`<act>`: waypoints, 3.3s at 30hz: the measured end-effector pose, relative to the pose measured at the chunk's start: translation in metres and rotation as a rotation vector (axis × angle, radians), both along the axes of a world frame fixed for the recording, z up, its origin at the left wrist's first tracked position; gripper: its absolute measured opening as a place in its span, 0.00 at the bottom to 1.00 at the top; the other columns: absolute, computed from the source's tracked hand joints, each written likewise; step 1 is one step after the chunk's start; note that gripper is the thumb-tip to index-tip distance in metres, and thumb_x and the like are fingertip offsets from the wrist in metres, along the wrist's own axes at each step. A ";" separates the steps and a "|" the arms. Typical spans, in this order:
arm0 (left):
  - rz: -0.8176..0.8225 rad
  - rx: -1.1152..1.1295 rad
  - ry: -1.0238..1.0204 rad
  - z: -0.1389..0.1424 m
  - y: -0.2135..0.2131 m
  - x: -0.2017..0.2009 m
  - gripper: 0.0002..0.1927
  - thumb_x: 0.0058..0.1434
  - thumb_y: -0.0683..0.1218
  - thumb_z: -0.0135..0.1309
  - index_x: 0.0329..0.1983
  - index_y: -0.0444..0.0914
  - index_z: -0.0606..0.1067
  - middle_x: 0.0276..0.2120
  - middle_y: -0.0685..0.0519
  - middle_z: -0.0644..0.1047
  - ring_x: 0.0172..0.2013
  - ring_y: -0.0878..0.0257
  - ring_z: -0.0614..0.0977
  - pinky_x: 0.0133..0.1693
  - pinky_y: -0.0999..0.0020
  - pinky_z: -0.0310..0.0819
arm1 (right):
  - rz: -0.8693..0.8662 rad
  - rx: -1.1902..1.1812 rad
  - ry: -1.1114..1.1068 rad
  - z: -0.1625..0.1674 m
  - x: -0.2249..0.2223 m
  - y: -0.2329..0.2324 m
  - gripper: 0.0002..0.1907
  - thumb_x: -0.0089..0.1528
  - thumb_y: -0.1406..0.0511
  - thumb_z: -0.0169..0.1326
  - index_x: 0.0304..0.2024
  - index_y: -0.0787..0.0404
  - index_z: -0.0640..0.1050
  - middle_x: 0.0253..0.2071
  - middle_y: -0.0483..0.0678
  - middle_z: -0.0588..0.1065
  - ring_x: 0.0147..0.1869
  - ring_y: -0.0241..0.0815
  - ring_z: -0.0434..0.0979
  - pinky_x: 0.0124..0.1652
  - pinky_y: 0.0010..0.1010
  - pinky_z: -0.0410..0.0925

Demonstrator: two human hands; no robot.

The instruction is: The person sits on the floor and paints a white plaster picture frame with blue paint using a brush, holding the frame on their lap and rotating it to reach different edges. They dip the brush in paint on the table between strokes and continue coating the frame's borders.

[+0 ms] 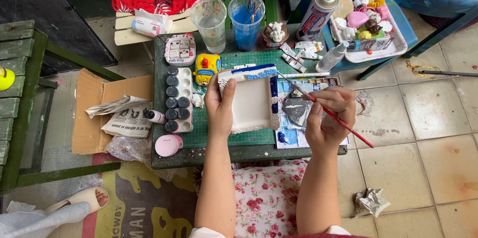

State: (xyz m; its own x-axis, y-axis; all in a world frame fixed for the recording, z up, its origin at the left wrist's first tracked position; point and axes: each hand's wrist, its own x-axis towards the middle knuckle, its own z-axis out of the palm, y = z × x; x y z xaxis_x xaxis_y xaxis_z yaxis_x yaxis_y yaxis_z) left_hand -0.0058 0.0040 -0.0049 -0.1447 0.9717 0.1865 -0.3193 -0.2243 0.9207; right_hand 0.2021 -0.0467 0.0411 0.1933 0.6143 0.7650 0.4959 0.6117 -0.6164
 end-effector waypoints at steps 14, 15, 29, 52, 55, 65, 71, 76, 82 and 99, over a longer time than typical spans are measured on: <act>0.000 -0.010 -0.005 0.001 0.000 0.000 0.20 0.72 0.55 0.55 0.54 0.34 0.74 0.44 0.55 0.78 0.44 0.70 0.75 0.49 0.74 0.70 | 0.007 -0.018 0.001 -0.003 0.001 0.000 0.08 0.71 0.73 0.50 0.43 0.63 0.63 0.39 0.55 0.78 0.53 0.41 0.69 0.52 0.30 0.68; 0.003 -0.009 -0.005 0.001 0.000 0.001 0.20 0.72 0.55 0.55 0.54 0.34 0.74 0.44 0.55 0.78 0.44 0.70 0.75 0.49 0.74 0.70 | 0.013 -0.005 0.019 -0.003 0.001 0.000 0.08 0.71 0.73 0.50 0.43 0.63 0.63 0.39 0.55 0.79 0.53 0.41 0.68 0.51 0.29 0.68; -0.002 -0.003 0.000 0.001 0.000 0.001 0.21 0.71 0.56 0.55 0.55 0.34 0.74 0.45 0.55 0.78 0.45 0.70 0.75 0.50 0.74 0.70 | 0.030 -0.011 0.042 -0.001 0.000 0.000 0.08 0.71 0.72 0.50 0.44 0.62 0.63 0.39 0.54 0.79 0.55 0.41 0.69 0.52 0.28 0.66; -0.007 0.001 -0.016 -0.003 0.001 0.001 0.19 0.72 0.53 0.55 0.56 0.33 0.74 0.45 0.54 0.77 0.45 0.70 0.75 0.50 0.75 0.69 | 0.009 -0.031 -0.005 0.000 -0.001 -0.001 0.08 0.72 0.73 0.50 0.44 0.61 0.63 0.41 0.52 0.80 0.53 0.41 0.68 0.55 0.31 0.63; -0.007 -0.011 -0.017 -0.002 0.001 0.002 0.20 0.72 0.53 0.55 0.56 0.34 0.74 0.45 0.54 0.77 0.45 0.70 0.75 0.50 0.74 0.70 | 0.007 -0.029 -0.009 0.000 -0.001 -0.001 0.08 0.71 0.73 0.50 0.44 0.61 0.63 0.41 0.52 0.81 0.53 0.41 0.68 0.55 0.31 0.62; -0.015 -0.014 -0.030 0.000 0.000 0.001 0.20 0.71 0.53 0.55 0.56 0.34 0.74 0.45 0.53 0.78 0.45 0.69 0.75 0.49 0.74 0.70 | -0.031 -0.011 -0.047 0.002 -0.002 -0.001 0.10 0.72 0.72 0.51 0.44 0.60 0.63 0.41 0.52 0.81 0.52 0.41 0.69 0.56 0.31 0.62; -0.013 -0.004 -0.020 -0.001 0.001 0.002 0.20 0.71 0.53 0.55 0.57 0.33 0.74 0.46 0.53 0.78 0.46 0.69 0.75 0.50 0.74 0.70 | -0.016 -0.053 -0.006 0.002 -0.004 -0.002 0.09 0.72 0.73 0.51 0.44 0.60 0.63 0.41 0.53 0.80 0.52 0.41 0.68 0.55 0.31 0.63; -0.012 -0.011 -0.022 -0.002 0.001 0.001 0.20 0.71 0.53 0.55 0.57 0.33 0.74 0.46 0.53 0.78 0.46 0.69 0.75 0.51 0.74 0.70 | 0.000 -0.027 0.004 0.001 -0.004 -0.002 0.08 0.71 0.73 0.50 0.44 0.60 0.63 0.41 0.53 0.80 0.52 0.41 0.68 0.55 0.31 0.63; -0.008 -0.010 -0.014 -0.004 0.001 0.001 0.20 0.72 0.53 0.55 0.57 0.33 0.74 0.46 0.53 0.78 0.46 0.69 0.75 0.50 0.74 0.70 | -0.007 -0.026 -0.022 0.002 -0.004 -0.002 0.09 0.71 0.74 0.50 0.44 0.61 0.63 0.41 0.53 0.80 0.53 0.42 0.68 0.54 0.31 0.63; -0.002 -0.009 0.003 -0.003 0.000 0.000 0.20 0.71 0.54 0.55 0.55 0.34 0.74 0.45 0.54 0.78 0.45 0.69 0.75 0.50 0.74 0.70 | -0.008 -0.023 -0.022 0.001 0.000 -0.003 0.09 0.70 0.74 0.50 0.43 0.62 0.63 0.40 0.53 0.80 0.52 0.41 0.68 0.54 0.30 0.63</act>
